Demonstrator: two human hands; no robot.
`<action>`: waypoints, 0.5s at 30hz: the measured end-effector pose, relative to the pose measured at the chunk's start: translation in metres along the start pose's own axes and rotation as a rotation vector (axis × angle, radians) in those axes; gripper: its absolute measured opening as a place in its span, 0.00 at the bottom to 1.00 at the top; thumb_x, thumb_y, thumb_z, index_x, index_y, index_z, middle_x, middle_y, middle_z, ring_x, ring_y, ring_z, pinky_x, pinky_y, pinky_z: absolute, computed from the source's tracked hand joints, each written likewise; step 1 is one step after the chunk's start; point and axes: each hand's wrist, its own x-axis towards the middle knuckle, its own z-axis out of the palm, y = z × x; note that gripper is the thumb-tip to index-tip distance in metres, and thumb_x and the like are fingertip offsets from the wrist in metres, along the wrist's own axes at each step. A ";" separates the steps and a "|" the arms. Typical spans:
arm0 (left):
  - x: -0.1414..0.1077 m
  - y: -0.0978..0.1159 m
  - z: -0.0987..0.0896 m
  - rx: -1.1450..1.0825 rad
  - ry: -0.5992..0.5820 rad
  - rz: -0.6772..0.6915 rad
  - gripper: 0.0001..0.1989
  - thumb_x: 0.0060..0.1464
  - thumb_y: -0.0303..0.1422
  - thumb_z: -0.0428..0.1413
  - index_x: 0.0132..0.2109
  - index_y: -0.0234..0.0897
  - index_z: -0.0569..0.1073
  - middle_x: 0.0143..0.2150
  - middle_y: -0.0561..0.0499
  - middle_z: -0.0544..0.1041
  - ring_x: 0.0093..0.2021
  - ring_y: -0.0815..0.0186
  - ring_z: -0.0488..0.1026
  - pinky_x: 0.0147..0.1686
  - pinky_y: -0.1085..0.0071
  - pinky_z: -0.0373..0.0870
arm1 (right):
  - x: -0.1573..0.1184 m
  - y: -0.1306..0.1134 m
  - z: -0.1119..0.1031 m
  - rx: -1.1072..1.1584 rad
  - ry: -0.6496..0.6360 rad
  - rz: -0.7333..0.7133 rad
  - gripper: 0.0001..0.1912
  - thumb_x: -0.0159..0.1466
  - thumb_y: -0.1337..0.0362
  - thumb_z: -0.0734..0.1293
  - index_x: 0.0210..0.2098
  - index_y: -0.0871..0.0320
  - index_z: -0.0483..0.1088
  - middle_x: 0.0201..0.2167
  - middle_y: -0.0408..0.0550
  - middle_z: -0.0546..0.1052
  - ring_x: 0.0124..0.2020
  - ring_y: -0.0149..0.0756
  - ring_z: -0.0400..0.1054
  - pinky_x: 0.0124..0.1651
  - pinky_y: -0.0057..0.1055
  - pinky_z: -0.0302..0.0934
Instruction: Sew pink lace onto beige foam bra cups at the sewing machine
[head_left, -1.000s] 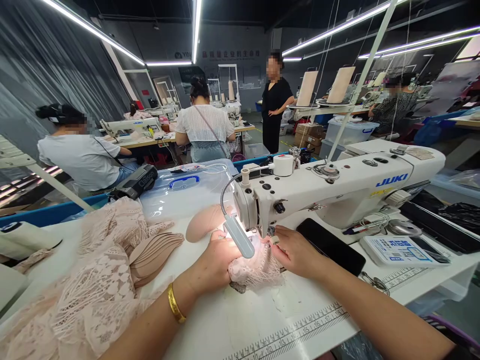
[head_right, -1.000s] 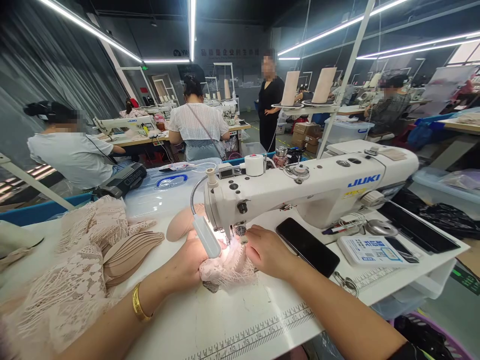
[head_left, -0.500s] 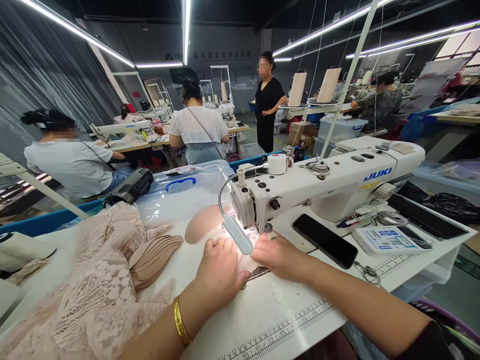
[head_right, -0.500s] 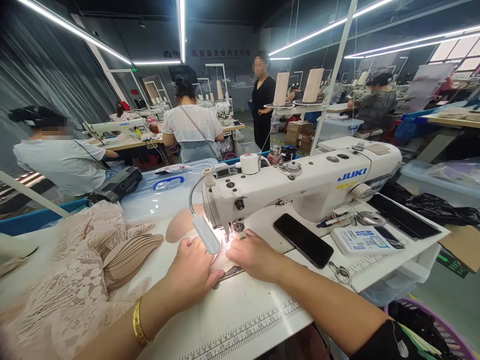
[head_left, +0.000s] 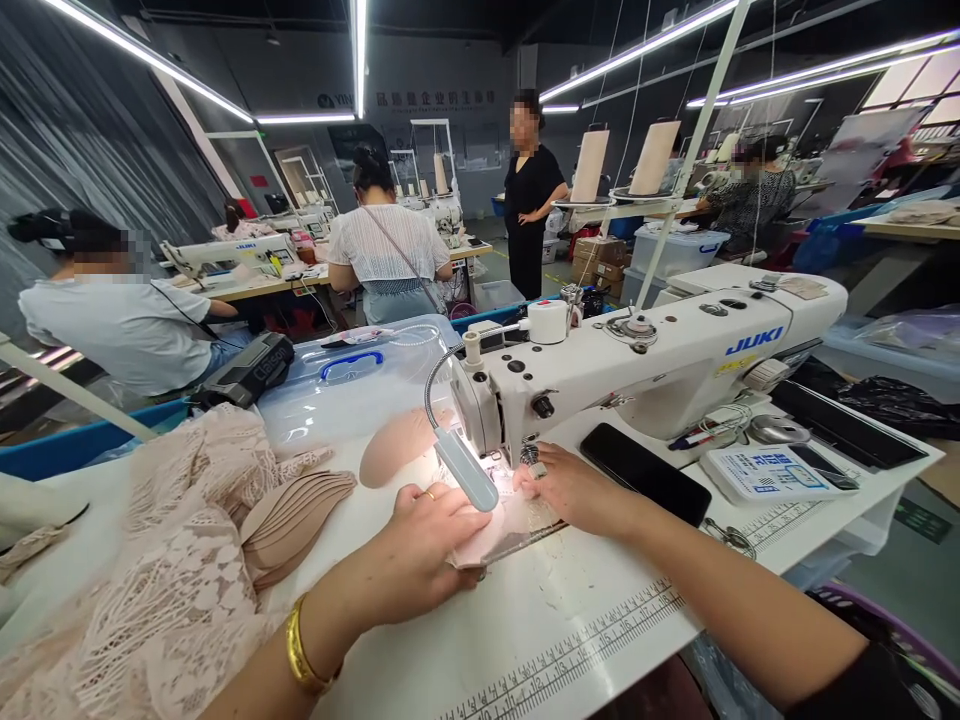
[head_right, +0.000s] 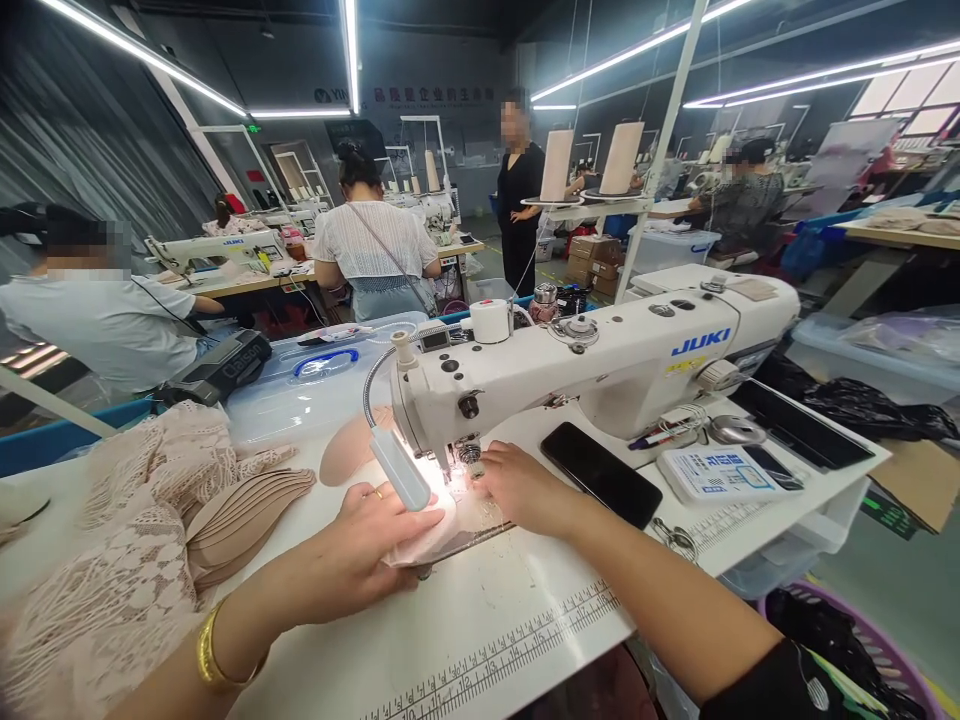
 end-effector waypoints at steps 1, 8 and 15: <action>0.003 -0.001 0.003 0.019 0.039 0.007 0.08 0.57 0.26 0.58 0.42 0.43 0.74 0.43 0.52 0.76 0.44 0.58 0.70 0.45 0.63 0.55 | -0.001 0.001 -0.001 0.018 -0.015 0.002 0.16 0.65 0.78 0.62 0.30 0.55 0.75 0.35 0.48 0.79 0.39 0.43 0.68 0.47 0.39 0.63; 0.009 0.001 0.005 0.045 0.088 0.112 0.14 0.47 0.15 0.46 0.32 0.39 0.66 0.32 0.56 0.73 0.33 0.65 0.68 0.45 0.64 0.53 | -0.008 0.002 -0.015 0.250 -0.054 0.050 0.14 0.75 0.65 0.61 0.42 0.52 0.79 0.36 0.46 0.80 0.43 0.41 0.70 0.49 0.37 0.66; 0.007 0.001 0.003 0.028 0.066 0.156 0.15 0.49 0.14 0.48 0.34 0.39 0.69 0.35 0.56 0.77 0.38 0.64 0.73 0.54 0.60 0.52 | -0.001 -0.009 -0.002 0.141 -0.038 -0.093 0.14 0.74 0.64 0.63 0.40 0.50 0.81 0.32 0.44 0.80 0.38 0.40 0.68 0.50 0.38 0.61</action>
